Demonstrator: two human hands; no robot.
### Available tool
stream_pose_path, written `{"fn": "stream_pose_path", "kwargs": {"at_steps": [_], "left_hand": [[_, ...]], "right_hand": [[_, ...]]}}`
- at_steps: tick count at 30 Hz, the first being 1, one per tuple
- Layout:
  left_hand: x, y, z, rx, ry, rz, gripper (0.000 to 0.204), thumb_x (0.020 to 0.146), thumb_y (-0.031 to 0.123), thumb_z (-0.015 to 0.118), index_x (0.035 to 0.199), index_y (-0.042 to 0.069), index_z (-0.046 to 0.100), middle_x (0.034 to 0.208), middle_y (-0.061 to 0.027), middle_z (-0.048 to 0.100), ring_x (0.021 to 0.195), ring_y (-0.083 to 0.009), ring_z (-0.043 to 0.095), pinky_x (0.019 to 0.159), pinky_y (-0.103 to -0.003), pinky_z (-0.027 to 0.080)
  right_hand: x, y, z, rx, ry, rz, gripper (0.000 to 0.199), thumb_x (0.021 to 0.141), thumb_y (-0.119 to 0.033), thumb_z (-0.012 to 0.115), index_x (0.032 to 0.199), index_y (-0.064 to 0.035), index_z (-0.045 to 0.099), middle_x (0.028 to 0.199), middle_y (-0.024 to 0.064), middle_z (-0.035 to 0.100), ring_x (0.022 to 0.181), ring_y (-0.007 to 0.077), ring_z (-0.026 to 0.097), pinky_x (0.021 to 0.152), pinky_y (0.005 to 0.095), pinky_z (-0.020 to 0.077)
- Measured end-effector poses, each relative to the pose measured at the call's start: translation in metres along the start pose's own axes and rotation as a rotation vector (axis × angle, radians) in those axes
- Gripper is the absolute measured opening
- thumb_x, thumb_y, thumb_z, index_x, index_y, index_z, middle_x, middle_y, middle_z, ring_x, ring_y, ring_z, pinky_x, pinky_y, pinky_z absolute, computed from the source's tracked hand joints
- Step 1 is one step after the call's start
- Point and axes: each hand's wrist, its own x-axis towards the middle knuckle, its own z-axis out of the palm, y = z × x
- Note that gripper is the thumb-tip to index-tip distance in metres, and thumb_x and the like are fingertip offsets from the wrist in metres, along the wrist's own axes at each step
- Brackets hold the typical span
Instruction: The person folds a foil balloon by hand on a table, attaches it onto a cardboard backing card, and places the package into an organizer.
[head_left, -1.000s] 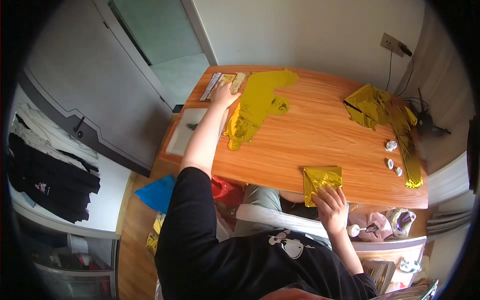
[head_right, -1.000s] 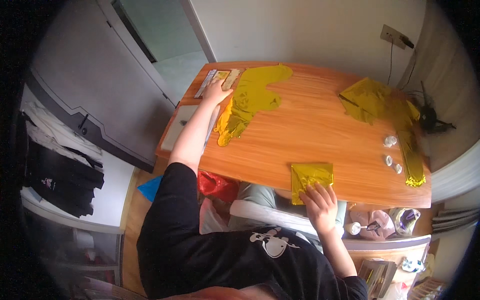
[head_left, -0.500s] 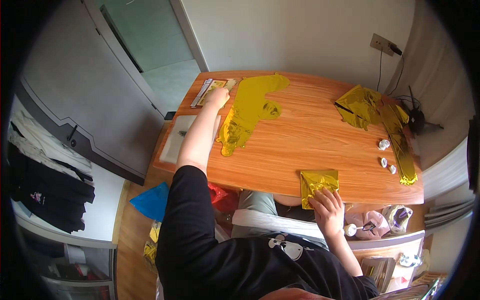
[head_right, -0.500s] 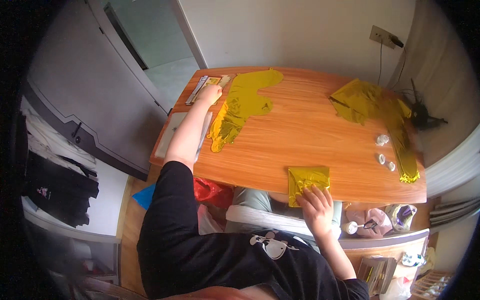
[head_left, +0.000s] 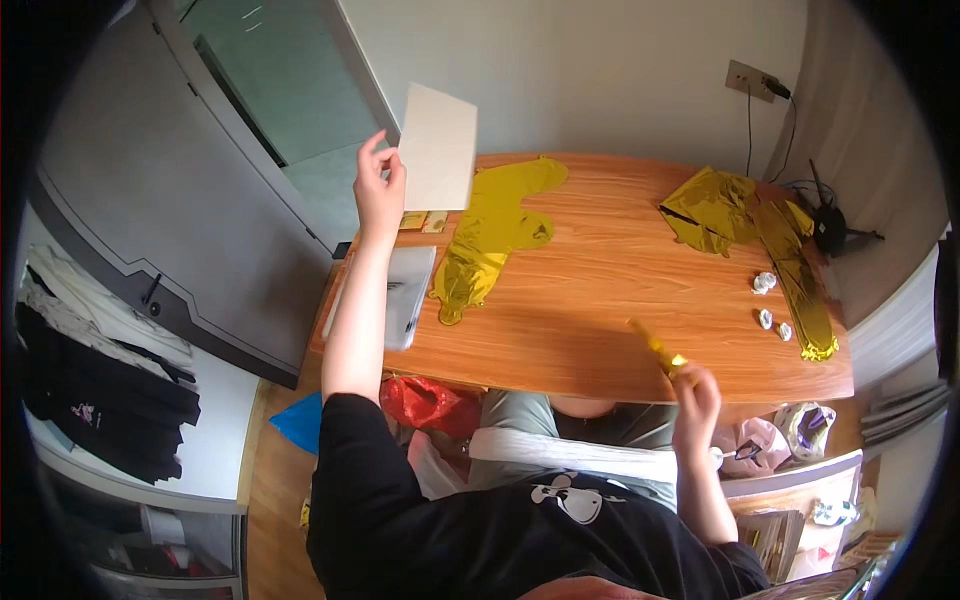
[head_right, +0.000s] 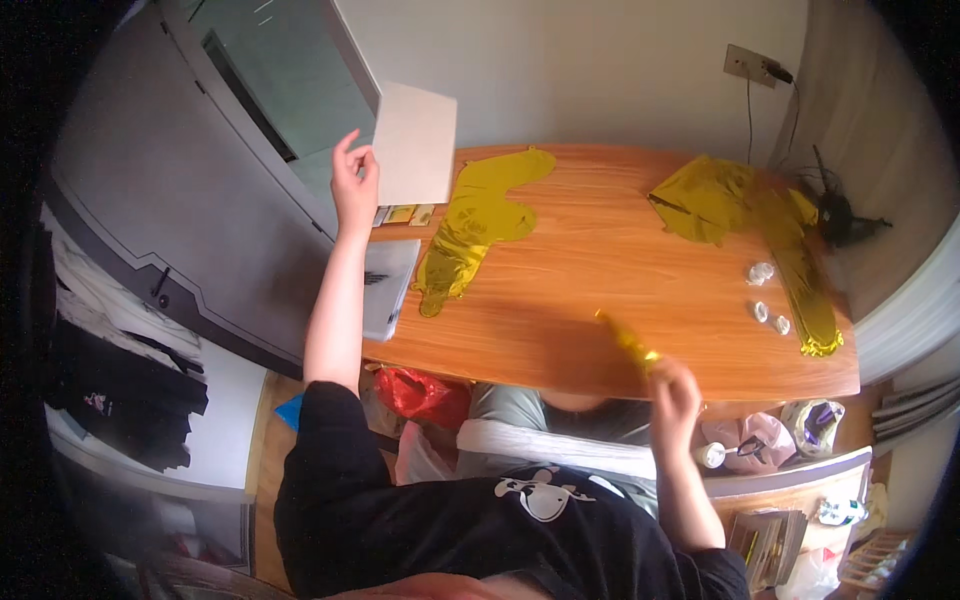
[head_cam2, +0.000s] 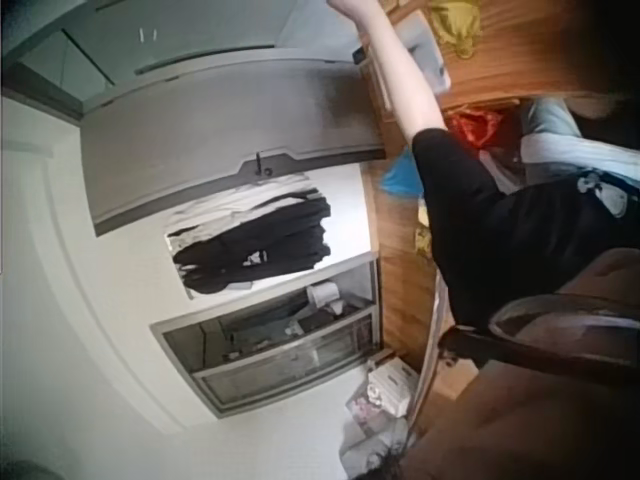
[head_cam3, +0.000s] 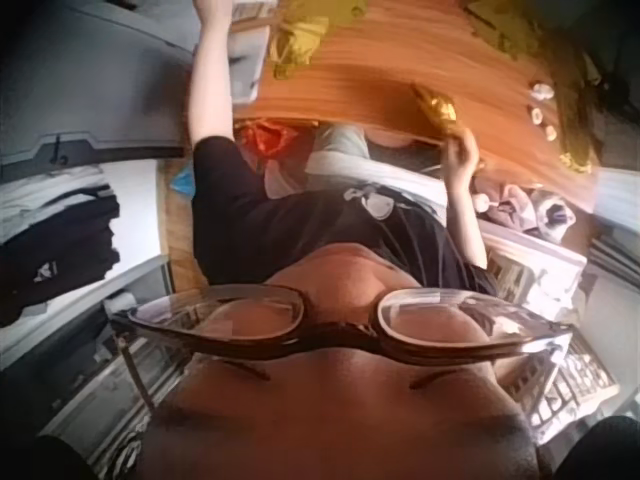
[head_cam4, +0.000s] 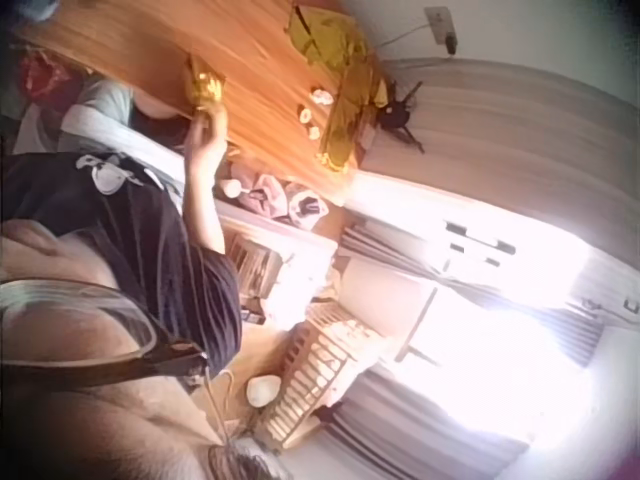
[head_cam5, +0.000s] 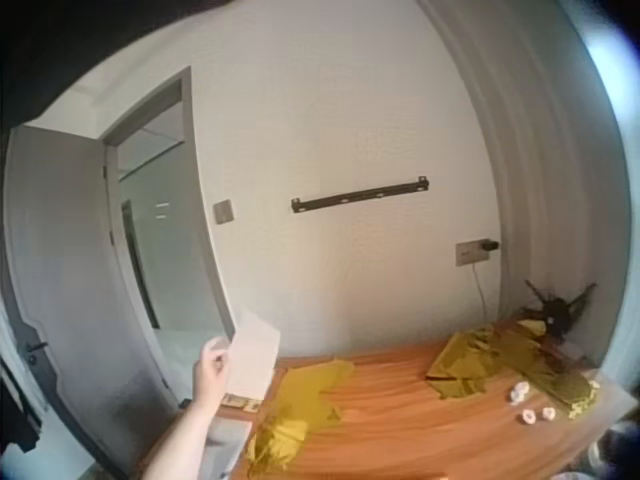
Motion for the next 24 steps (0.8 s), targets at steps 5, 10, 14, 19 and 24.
{"fn": "stream_pose_path", "kwargs": {"at_steps": [5, 10, 14, 19, 24], "left_hand": [[-0.078, 0.067, 0.036, -0.493, -0.269, -0.315, 0.034, 0.103, 0.004, 0.055, 0.137, 0.002, 0.054, 0.098, -0.0015, 0.064, 0.091, -0.0077, 0.059, 0.084, -0.023, 0.047], [-0.200, 0.130, 0.078, -0.648, -0.644, -0.467, 0.041, 0.099, -0.001, 0.056, 0.139, 0.003, 0.053, 0.093, -0.0021, 0.063, 0.082, -0.0090, 0.057, 0.078, -0.024, 0.048], [-0.229, 0.157, 0.093, -0.656, -0.805, -0.704, 0.047, 0.096, 0.001, 0.054, 0.143, 0.000, 0.051, 0.103, -0.0053, 0.068, 0.090, -0.0128, 0.061, 0.084, -0.028, 0.050], [-0.217, 0.166, 0.099, -0.672, -1.032, -0.703, 0.033, 0.089, 0.007, 0.061, 0.119, -0.005, 0.067, 0.103, -0.0094, 0.073, 0.087, -0.0135, 0.065, 0.079, -0.029, 0.052], [-0.196, 0.179, 0.097, -0.543, -1.143, -0.742, 0.036, 0.086, 0.005, 0.062, 0.120, -0.007, 0.066, 0.092, -0.0088, 0.073, 0.078, -0.0137, 0.066, 0.066, -0.029, 0.054]], "right_hand": [[0.055, -0.064, 0.002, 1.112, -0.021, 0.573, 0.042, 0.110, -0.030, 0.049, 0.145, -0.0061, 0.047, 0.144, 0.0120, 0.057, 0.133, 0.0299, 0.055, 0.116, 0.0459, 0.0420], [0.074, -0.058, 0.031, 1.285, -0.051, 0.706, 0.041, 0.109, -0.030, 0.050, 0.145, -0.0104, 0.048, 0.146, 0.0124, 0.055, 0.134, 0.0319, 0.053, 0.117, 0.0498, 0.0393], [0.084, -0.024, 0.048, 1.228, -0.122, 0.639, 0.041, 0.107, -0.031, 0.053, 0.143, -0.0104, 0.049, 0.145, 0.0126, 0.056, 0.131, 0.0324, 0.056, 0.115, 0.0491, 0.0424], [0.075, -0.010, 0.044, 1.252, -0.008, 0.620, 0.035, 0.106, -0.027, 0.057, 0.138, -0.0136, 0.054, 0.137, 0.0085, 0.063, 0.127, 0.0269, 0.060, 0.112, 0.0470, 0.0452], [0.076, 0.003, 0.037, 1.296, -0.071, 0.614, 0.044, 0.107, -0.027, 0.054, 0.148, -0.0179, 0.041, 0.143, 0.0066, 0.055, 0.131, 0.0278, 0.056, 0.109, 0.0492, 0.0463]]}}
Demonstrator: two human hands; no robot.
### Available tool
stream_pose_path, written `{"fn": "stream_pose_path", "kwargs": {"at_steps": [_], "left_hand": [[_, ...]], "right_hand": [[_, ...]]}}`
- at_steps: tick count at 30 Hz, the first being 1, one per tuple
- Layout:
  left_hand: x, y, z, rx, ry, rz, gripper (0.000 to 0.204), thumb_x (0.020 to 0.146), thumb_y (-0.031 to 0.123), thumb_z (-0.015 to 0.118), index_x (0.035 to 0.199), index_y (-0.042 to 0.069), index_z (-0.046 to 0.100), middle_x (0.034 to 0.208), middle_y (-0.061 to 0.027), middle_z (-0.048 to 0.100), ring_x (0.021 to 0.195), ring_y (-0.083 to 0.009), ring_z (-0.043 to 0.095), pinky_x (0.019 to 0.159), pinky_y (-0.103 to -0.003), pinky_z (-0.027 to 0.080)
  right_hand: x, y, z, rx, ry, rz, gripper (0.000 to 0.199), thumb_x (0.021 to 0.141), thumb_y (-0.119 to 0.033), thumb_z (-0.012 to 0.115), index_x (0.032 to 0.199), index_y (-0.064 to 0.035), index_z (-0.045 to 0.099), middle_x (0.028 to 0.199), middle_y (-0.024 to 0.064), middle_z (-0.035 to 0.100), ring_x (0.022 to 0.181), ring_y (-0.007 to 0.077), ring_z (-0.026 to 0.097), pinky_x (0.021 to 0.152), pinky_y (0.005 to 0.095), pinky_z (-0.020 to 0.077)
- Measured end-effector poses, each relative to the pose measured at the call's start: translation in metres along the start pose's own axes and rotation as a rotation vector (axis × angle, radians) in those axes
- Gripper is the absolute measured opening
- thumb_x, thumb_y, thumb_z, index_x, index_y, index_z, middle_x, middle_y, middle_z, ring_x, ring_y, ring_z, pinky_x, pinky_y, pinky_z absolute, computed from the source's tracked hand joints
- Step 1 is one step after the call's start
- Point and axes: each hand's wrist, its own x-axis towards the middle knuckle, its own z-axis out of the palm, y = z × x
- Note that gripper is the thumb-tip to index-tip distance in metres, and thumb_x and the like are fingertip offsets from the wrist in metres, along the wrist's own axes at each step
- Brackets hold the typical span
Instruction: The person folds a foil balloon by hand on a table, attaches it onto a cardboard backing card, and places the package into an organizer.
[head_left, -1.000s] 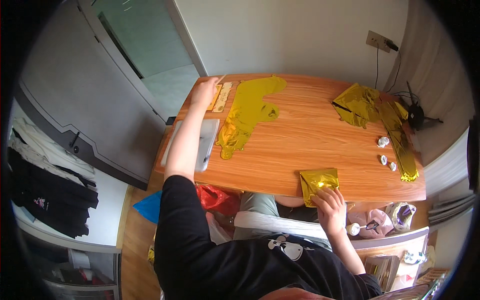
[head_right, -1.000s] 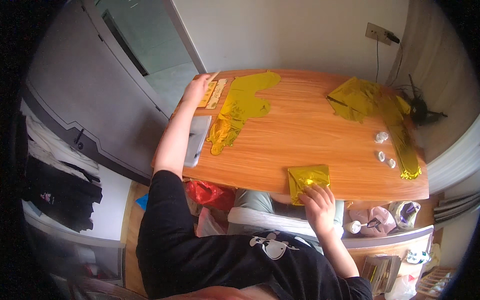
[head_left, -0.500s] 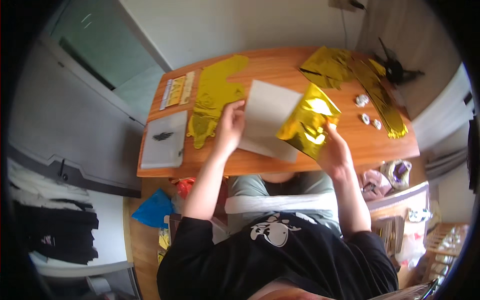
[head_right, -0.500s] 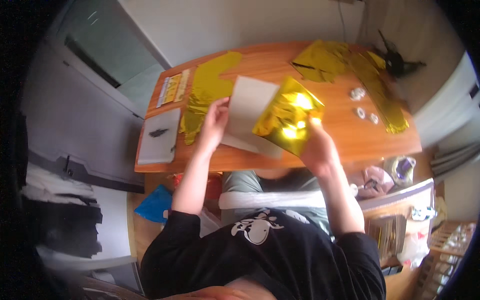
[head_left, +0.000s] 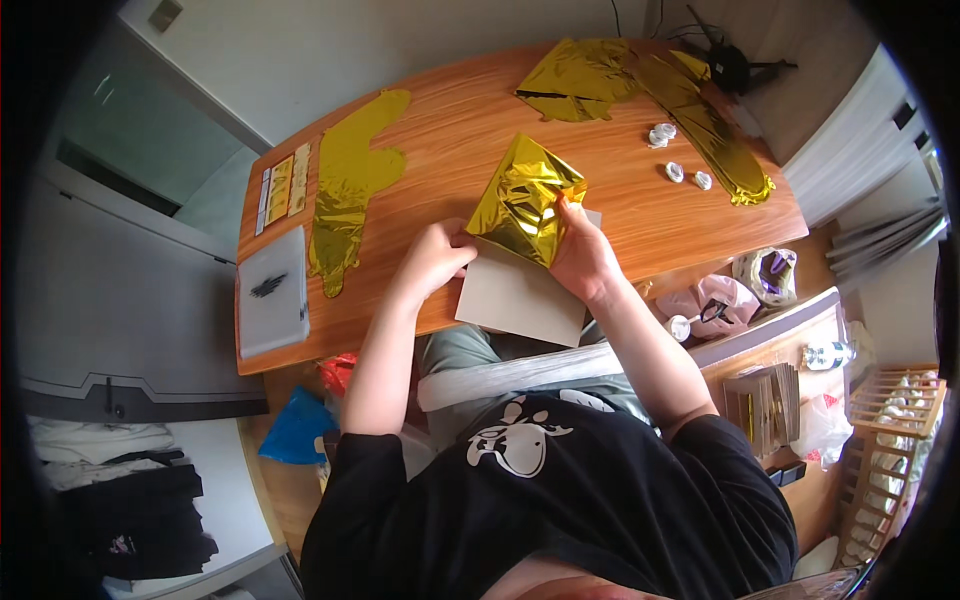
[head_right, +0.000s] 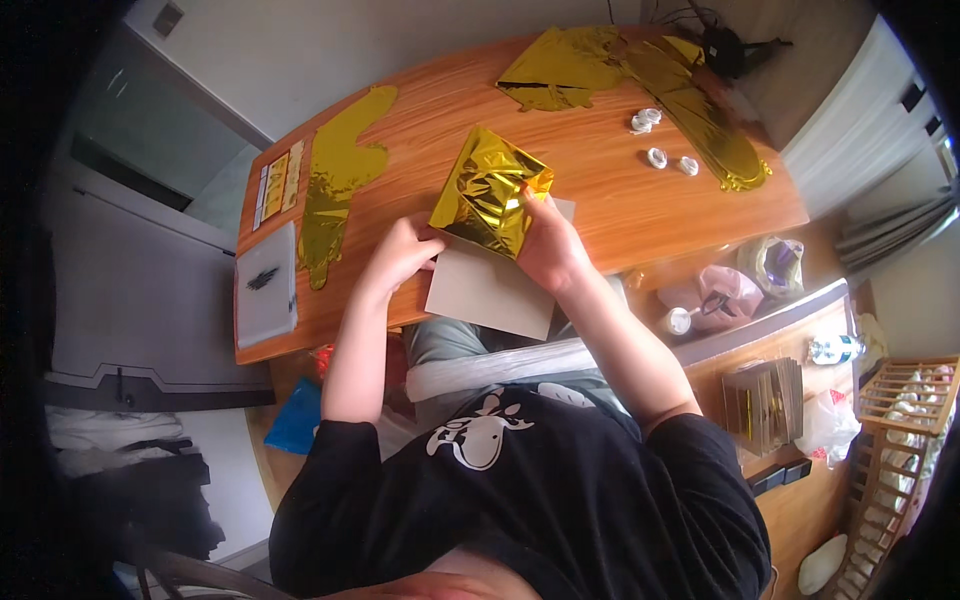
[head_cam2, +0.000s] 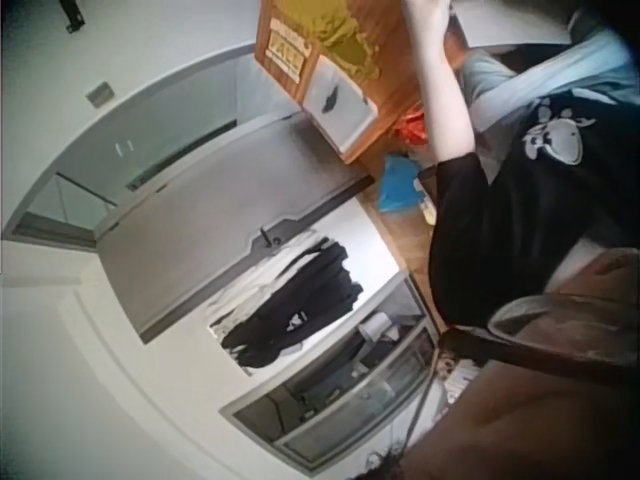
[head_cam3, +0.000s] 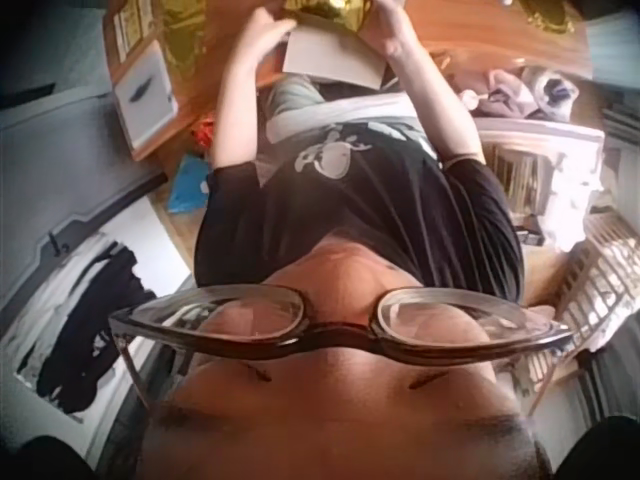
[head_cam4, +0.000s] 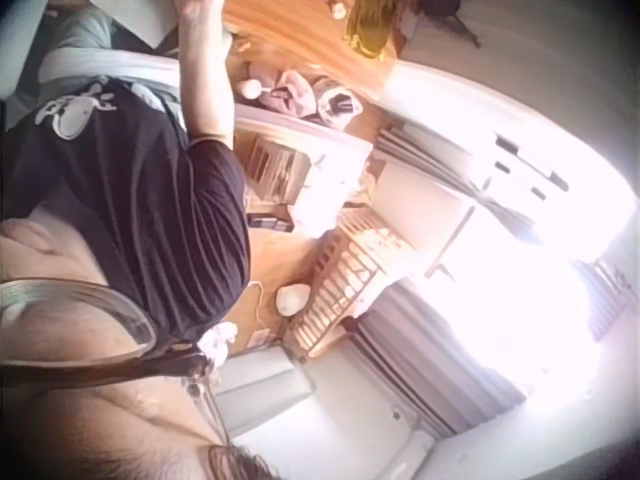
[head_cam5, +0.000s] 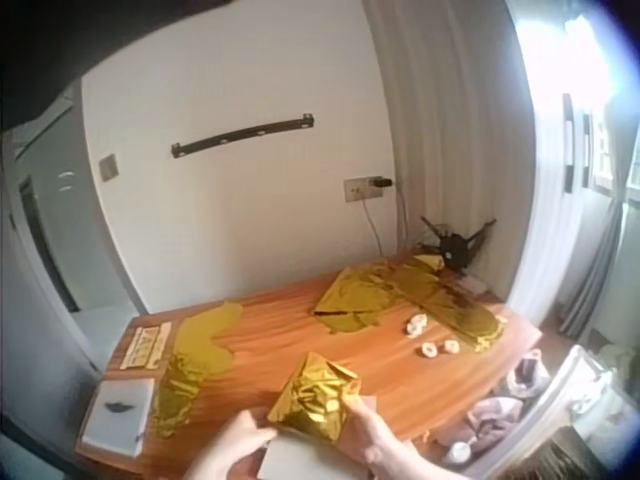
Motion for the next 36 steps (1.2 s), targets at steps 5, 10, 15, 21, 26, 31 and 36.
{"fn": "stream_pose_path", "kwargs": {"at_steps": [5, 10, 15, 21, 26, 31, 36], "left_hand": [[0.007, 0.006, -0.008, 0.222, -0.105, -0.070, 0.039, 0.085, 0.003, 0.063, 0.124, 0.001, 0.063, 0.103, -0.0060, 0.070, 0.085, -0.0128, 0.067, 0.069, -0.028, 0.058], [0.012, -0.003, -0.015, 0.038, -0.140, -0.032, 0.036, 0.082, 0.005, 0.068, 0.116, -0.004, 0.061, 0.094, -0.0086, 0.069, 0.077, -0.0138, 0.066, 0.067, -0.028, 0.056], [0.015, 0.012, -0.010, 0.199, -0.093, 0.007, 0.028, 0.077, 0.008, 0.070, 0.103, -0.003, 0.067, 0.083, -0.0095, 0.071, 0.077, -0.0194, 0.067, 0.070, -0.034, 0.055], [0.015, 0.015, -0.007, 0.540, -0.104, 0.082, 0.041, 0.079, 0.015, 0.070, 0.114, -0.003, 0.061, 0.095, -0.0181, 0.071, 0.089, -0.0322, 0.070, 0.081, -0.039, 0.055], [0.019, -0.006, -0.007, 0.458, -0.071, 0.207, 0.042, 0.083, 0.016, 0.067, 0.120, -0.002, 0.055, 0.107, -0.0183, 0.069, 0.098, -0.0298, 0.068, 0.084, -0.038, 0.054], [0.023, 0.003, -0.021, -0.029, -0.259, -0.094, 0.031, 0.091, 0.011, 0.066, 0.121, 0.004, 0.058, 0.106, -0.0060, 0.067, 0.101, -0.0177, 0.067, 0.088, -0.036, 0.056], [0.026, -0.006, -0.035, -0.330, -0.304, -0.184, 0.028, 0.096, 0.010, 0.064, 0.124, 0.004, 0.059, 0.112, -0.0077, 0.068, 0.105, -0.0181, 0.068, 0.092, -0.038, 0.059]], "right_hand": [[0.000, 0.002, -0.003, 0.028, -0.010, -0.007, 0.034, 0.103, -0.028, 0.061, 0.134, -0.0157, 0.056, 0.135, 0.0067, 0.064, 0.127, 0.0257, 0.061, 0.113, 0.0464, 0.0449], [0.002, 0.003, 0.003, 0.005, 0.024, -0.016, 0.035, 0.105, -0.029, 0.058, 0.136, -0.0153, 0.055, 0.138, 0.0063, 0.063, 0.128, 0.0255, 0.060, 0.114, 0.0458, 0.0439], [0.000, 0.001, -0.002, 0.032, 0.049, -0.063, 0.037, 0.107, -0.033, 0.054, 0.139, -0.0150, 0.054, 0.140, 0.0050, 0.062, 0.131, 0.0238, 0.058, 0.115, 0.0439, 0.0420], [0.001, 0.002, 0.000, 0.035, 0.067, -0.074, 0.035, 0.107, -0.032, 0.054, 0.138, -0.0150, 0.055, 0.137, 0.0036, 0.064, 0.129, 0.0226, 0.059, 0.114, 0.0427, 0.0426], [0.000, 0.002, 0.005, 0.023, 0.064, -0.069, 0.034, 0.107, -0.032, 0.054, 0.137, -0.0160, 0.055, 0.137, 0.0033, 0.064, 0.128, 0.0221, 0.059, 0.114, 0.0427, 0.0432], [0.003, 0.001, -0.002, 0.044, 0.044, -0.059, 0.032, 0.107, -0.031, 0.054, 0.135, -0.0151, 0.057, 0.136, 0.0026, 0.065, 0.127, 0.0220, 0.060, 0.113, 0.0427, 0.0436], [0.003, 0.002, -0.001, 0.044, 0.067, -0.068, 0.032, 0.107, -0.030, 0.055, 0.135, -0.0146, 0.057, 0.135, 0.0025, 0.065, 0.128, 0.0221, 0.060, 0.114, 0.0427, 0.0434]]}}
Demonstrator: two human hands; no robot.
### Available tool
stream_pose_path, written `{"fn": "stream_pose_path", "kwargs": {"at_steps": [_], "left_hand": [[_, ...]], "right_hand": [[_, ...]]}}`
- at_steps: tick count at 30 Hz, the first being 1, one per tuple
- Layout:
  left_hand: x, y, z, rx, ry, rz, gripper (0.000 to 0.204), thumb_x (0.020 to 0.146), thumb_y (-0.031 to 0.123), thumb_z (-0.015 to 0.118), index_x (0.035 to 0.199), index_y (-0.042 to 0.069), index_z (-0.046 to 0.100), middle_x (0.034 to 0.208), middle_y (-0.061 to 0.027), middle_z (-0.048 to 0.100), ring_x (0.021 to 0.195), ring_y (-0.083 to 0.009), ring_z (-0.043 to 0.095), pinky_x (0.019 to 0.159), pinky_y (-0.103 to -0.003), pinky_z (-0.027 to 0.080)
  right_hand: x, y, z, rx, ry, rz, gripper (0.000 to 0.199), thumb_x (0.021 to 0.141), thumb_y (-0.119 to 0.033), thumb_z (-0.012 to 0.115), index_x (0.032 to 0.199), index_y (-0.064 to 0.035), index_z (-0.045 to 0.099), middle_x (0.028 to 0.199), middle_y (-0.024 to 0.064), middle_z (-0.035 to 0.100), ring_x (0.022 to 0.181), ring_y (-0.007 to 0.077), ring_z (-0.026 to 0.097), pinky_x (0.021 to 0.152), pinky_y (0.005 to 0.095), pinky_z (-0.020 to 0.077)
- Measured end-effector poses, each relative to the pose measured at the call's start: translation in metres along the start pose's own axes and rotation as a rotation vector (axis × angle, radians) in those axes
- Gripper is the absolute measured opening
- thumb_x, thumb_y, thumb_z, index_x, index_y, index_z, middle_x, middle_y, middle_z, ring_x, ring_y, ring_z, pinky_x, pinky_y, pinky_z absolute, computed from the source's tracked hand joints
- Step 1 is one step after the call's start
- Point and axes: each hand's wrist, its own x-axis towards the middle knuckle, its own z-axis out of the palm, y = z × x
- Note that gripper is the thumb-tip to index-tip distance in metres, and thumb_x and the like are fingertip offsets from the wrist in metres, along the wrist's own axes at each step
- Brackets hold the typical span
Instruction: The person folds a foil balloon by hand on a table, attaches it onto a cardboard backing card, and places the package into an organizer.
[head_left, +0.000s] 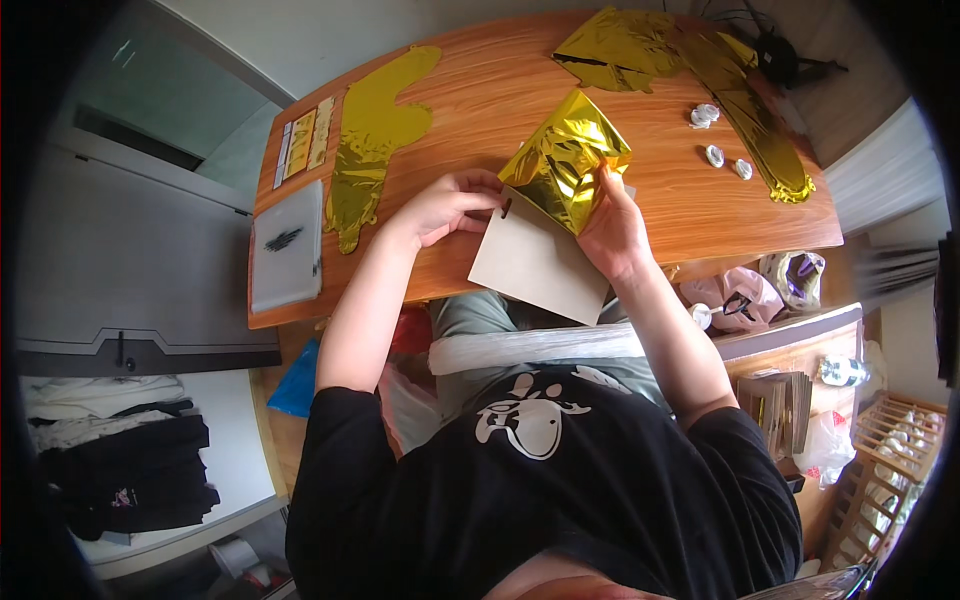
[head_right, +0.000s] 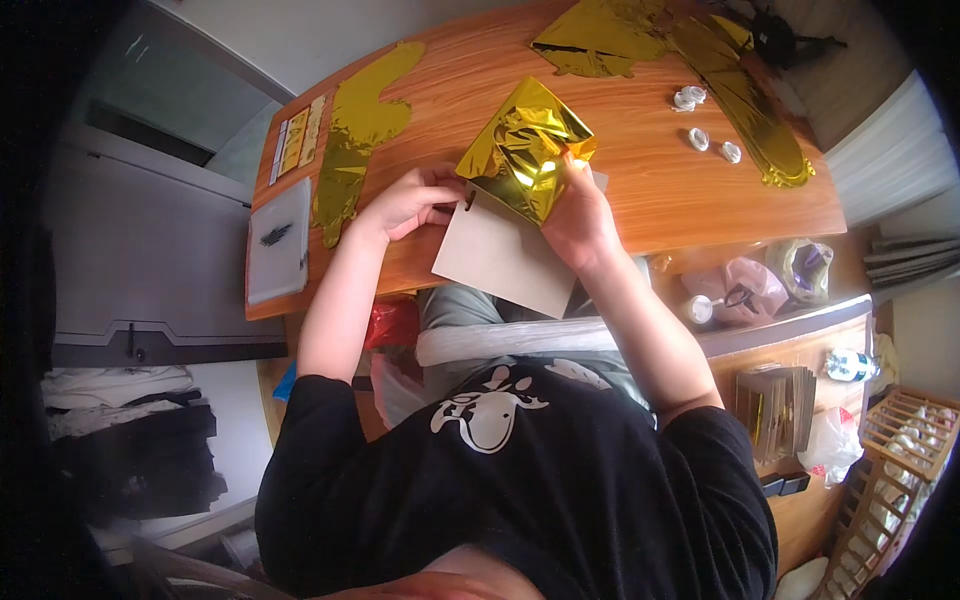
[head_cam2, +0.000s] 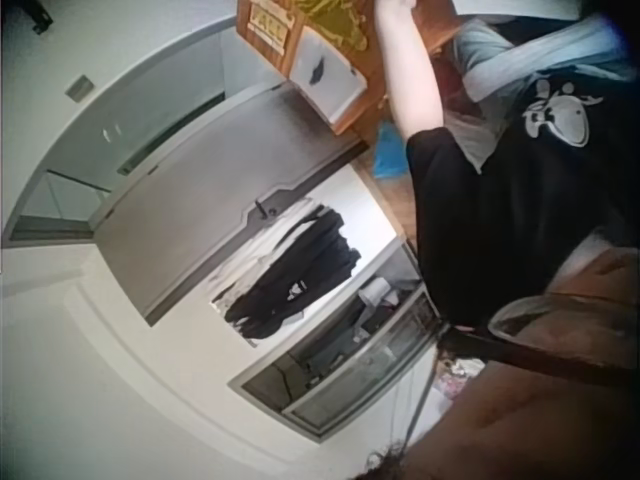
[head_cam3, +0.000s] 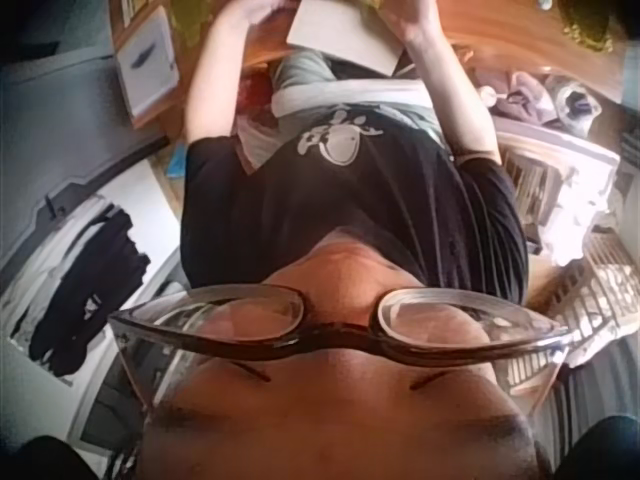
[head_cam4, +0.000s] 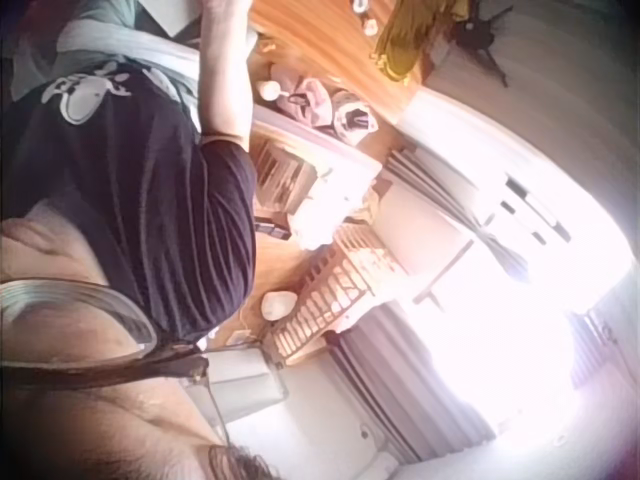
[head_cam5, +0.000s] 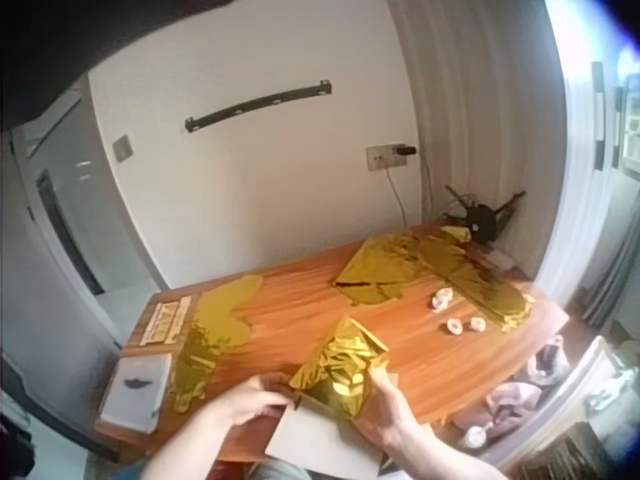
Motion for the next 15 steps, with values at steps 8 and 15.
{"fn": "stream_pose_path", "kwargs": {"at_steps": [8, 15], "left_hand": [[-0.006, -0.015, 0.004, -0.248, -0.044, -0.035, 0.032, 0.101, 0.013, 0.062, 0.131, 0.003, 0.059, 0.125, -0.0110, 0.068, 0.113, -0.0210, 0.068, 0.097, -0.039, 0.058], [-0.028, -0.033, 0.024, -0.105, 0.378, 0.240, 0.036, 0.103, 0.016, 0.062, 0.137, 0.003, 0.058, 0.122, -0.0086, 0.068, 0.108, -0.0167, 0.067, 0.089, -0.032, 0.058]], "right_hand": [[0.002, -0.001, -0.005, 0.018, -0.022, 0.009, 0.032, 0.107, -0.030, 0.056, 0.135, -0.0153, 0.057, 0.135, 0.0024, 0.065, 0.128, 0.0224, 0.060, 0.114, 0.0425, 0.0431], [0.001, -0.007, -0.003, 0.164, -0.032, 0.077, 0.029, 0.106, -0.030, 0.057, 0.130, -0.0137, 0.062, 0.133, 0.0061, 0.067, 0.126, 0.0261, 0.061, 0.114, 0.0447, 0.0430]]}}
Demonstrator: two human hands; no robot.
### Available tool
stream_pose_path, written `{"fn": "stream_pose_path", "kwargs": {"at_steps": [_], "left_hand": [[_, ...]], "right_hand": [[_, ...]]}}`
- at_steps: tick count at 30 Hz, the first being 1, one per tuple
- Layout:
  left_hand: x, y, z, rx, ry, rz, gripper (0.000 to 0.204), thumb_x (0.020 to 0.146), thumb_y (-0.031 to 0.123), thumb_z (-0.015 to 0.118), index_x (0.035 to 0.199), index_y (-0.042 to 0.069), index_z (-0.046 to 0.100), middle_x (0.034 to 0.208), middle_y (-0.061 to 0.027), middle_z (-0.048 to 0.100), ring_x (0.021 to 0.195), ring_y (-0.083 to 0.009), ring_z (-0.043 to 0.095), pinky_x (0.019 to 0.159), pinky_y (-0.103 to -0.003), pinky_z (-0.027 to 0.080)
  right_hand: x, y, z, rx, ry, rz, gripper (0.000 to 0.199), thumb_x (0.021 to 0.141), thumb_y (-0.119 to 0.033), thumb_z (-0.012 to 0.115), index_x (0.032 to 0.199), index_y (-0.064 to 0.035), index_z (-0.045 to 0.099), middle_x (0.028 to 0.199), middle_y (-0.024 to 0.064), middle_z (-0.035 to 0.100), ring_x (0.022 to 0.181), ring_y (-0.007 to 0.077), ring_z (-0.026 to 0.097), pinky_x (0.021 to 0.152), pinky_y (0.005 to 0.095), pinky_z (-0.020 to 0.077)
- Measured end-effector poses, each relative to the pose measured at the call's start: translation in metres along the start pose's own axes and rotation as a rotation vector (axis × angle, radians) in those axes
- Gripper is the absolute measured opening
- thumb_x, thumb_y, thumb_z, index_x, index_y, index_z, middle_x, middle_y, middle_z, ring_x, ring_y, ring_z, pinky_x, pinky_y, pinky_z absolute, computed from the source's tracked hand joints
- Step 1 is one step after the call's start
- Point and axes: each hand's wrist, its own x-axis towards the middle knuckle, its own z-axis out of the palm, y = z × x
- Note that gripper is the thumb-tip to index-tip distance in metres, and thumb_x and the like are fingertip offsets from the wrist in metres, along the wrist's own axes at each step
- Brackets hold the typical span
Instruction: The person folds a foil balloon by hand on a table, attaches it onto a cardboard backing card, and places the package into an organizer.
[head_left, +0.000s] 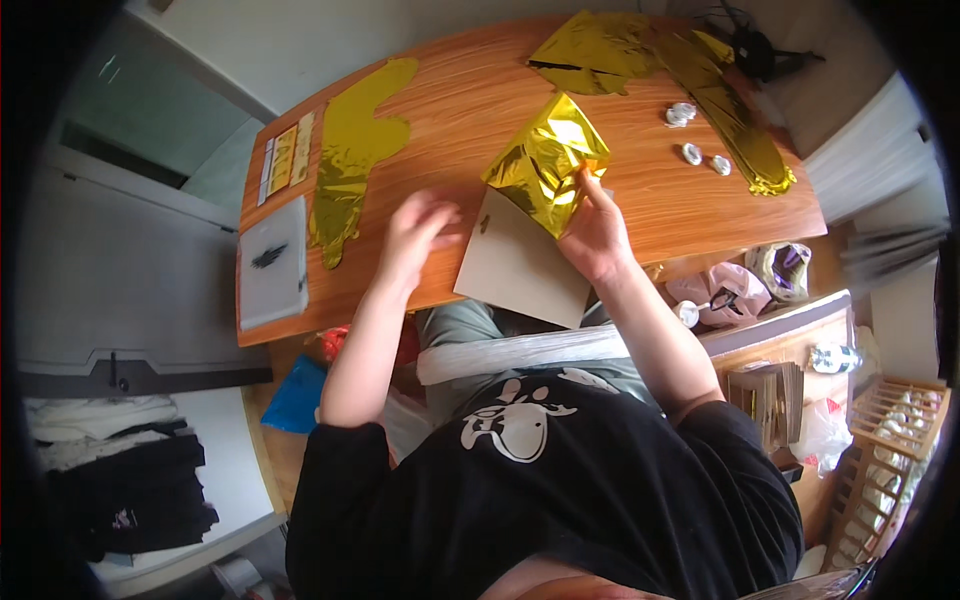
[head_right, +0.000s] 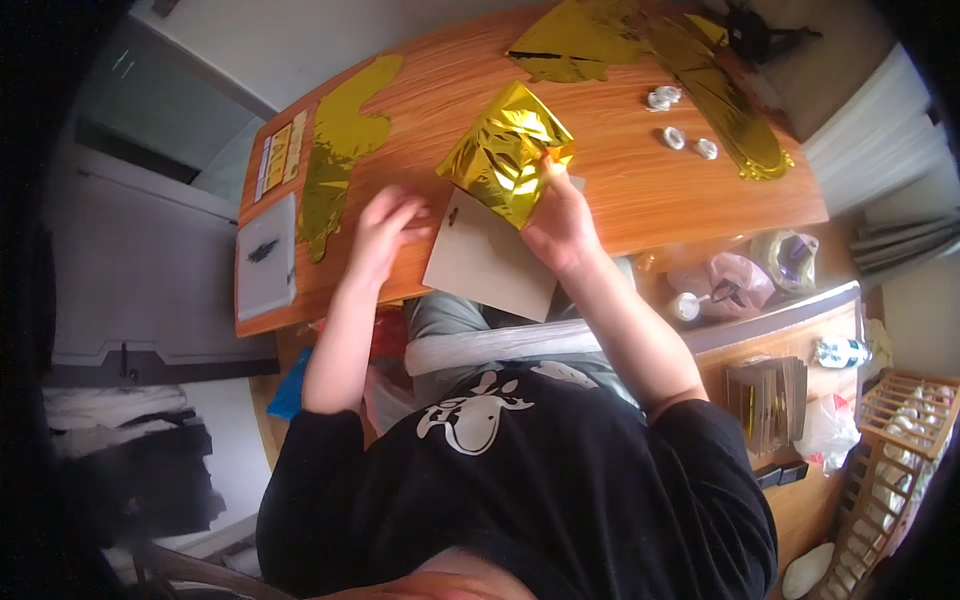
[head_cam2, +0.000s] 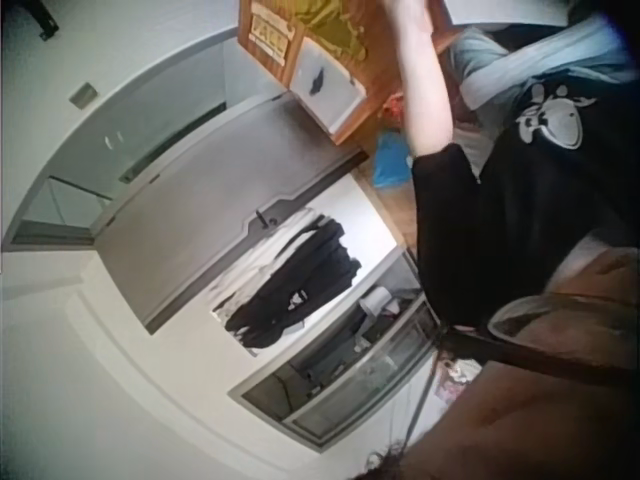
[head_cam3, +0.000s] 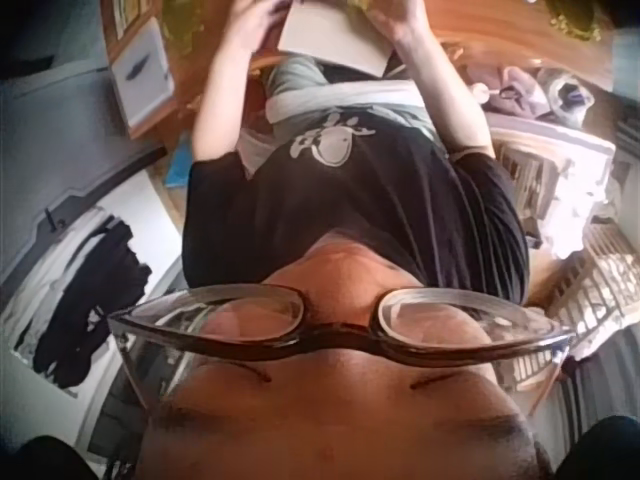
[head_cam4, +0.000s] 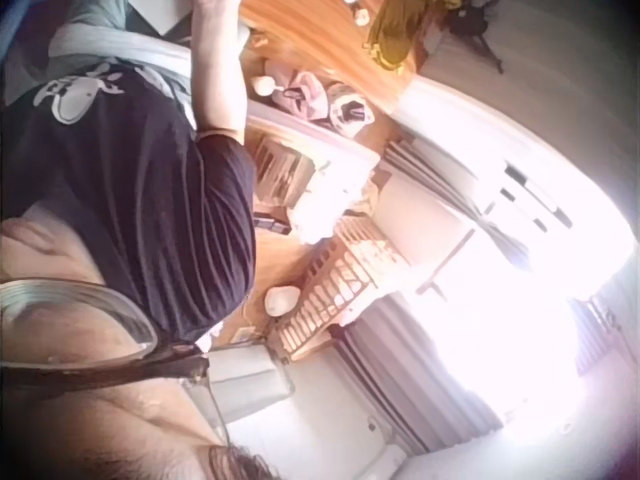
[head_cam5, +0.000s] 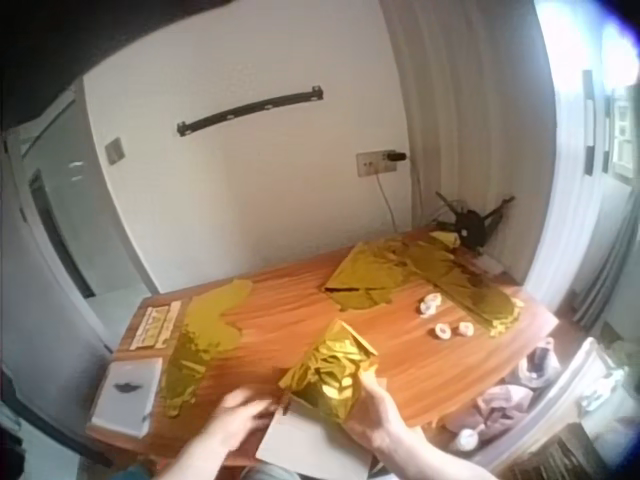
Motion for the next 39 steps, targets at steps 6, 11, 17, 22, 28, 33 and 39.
{"fn": "stream_pose_path", "kwargs": {"at_steps": [6, 11, 17, 22, 28, 33, 39], "left_hand": [[-0.063, -0.037, -0.045, 0.093, 0.383, 0.422, 0.020, 0.102, 0.010, 0.063, 0.121, 0.002, 0.065, 0.110, -0.0060, 0.067, 0.094, -0.0115, 0.063, 0.079, -0.028, 0.054], [-0.162, -0.072, -0.110, 0.191, -0.119, 0.258, 0.005, 0.097, 0.004, 0.068, 0.101, 0.001, 0.069, 0.090, -0.0079, 0.071, 0.085, -0.0139, 0.066, 0.079, -0.030, 0.054], [-0.198, -0.193, -0.218, 0.245, -0.218, -0.430, 0.018, 0.096, 0.012, 0.069, 0.110, 0.001, 0.074, 0.096, -0.0044, 0.075, 0.088, -0.0104, 0.067, 0.081, -0.026, 0.052], [-0.195, -0.242, -0.234, -0.036, 0.516, -0.292, 0.022, 0.095, 0.021, 0.072, 0.111, 0.006, 0.076, 0.089, 0.0043, 0.066, 0.074, -0.0051, 0.055, 0.067, -0.021, 0.044], [-0.208, -0.261, -0.238, 0.629, 0.768, 0.074, 0.019, 0.093, 0.016, 0.076, 0.102, 0.000, 0.077, 0.086, -0.0061, 0.075, 0.078, -0.0114, 0.068, 0.071, -0.026, 0.053], [-0.199, -0.237, -0.217, 0.725, 0.867, 0.198, 0.022, 0.093, 0.019, 0.075, 0.105, 0.000, 0.076, 0.095, -0.0127, 0.078, 0.085, -0.0195, 0.074, 0.077, -0.031, 0.056], [-0.179, -0.229, -0.213, 1.046, 0.867, 0.029, 0.028, 0.099, 0.034, 0.066, 0.114, 0.014, 0.077, 0.105, -0.0164, 0.075, 0.093, -0.0352, 0.072, 0.079, -0.041, 0.057]], "right_hand": [[-0.043, -0.066, 0.030, -0.339, -0.004, -0.184, 0.020, 0.102, -0.022, 0.062, 0.119, -0.0115, 0.066, 0.111, 0.0033, 0.069, 0.103, 0.0192, 0.065, 0.091, 0.0329, 0.0521], [-0.089, -0.220, 0.035, -1.168, 0.039, -0.055, 0.047, 0.100, -0.006, 0.057, 0.145, 0.0041, 0.051, 0.144, 0.0150, 0.060, 0.113, 0.0214, 0.069, 0.101, 0.0379, 0.0561], [-0.075, -0.322, -0.011, -1.299, 0.100, 0.080, 0.046, 0.100, -0.002, 0.054, 0.146, 0.0035, 0.049, 0.119, 0.0115, 0.069, 0.103, 0.0154, 0.069, 0.094, 0.0294, 0.0565], [-0.056, -0.385, -0.082, -2.196, 0.059, -0.288, 0.024, 0.100, -0.009, 0.061, 0.122, -0.0004, 0.061, 0.101, 0.0040, 0.069, 0.085, 0.0123, 0.067, 0.072, 0.0258, 0.0560], [-0.057, -0.383, -0.074, -1.594, 0.259, 0.114, 0.021, 0.097, -0.010, 0.063, 0.118, -0.0053, 0.063, 0.098, -0.0017, 0.064, 0.088, 0.0082, 0.059, 0.077, 0.0245, 0.0489], [-0.096, -0.305, -0.039, -1.731, 0.240, 0.176, 0.032, 0.094, -0.007, 0.054, 0.123, 0.0020, 0.064, 0.104, 0.0047, 0.066, 0.094, 0.0140, 0.061, 0.084, 0.0306, 0.0505], [-0.099, -0.269, -0.055, -1.638, 0.237, 0.211, 0.037, 0.092, -0.007, 0.058, 0.126, 0.0093, 0.061, 0.109, 0.0136, 0.071, 0.097, 0.0206, 0.069, 0.090, 0.0336, 0.0555]]}}
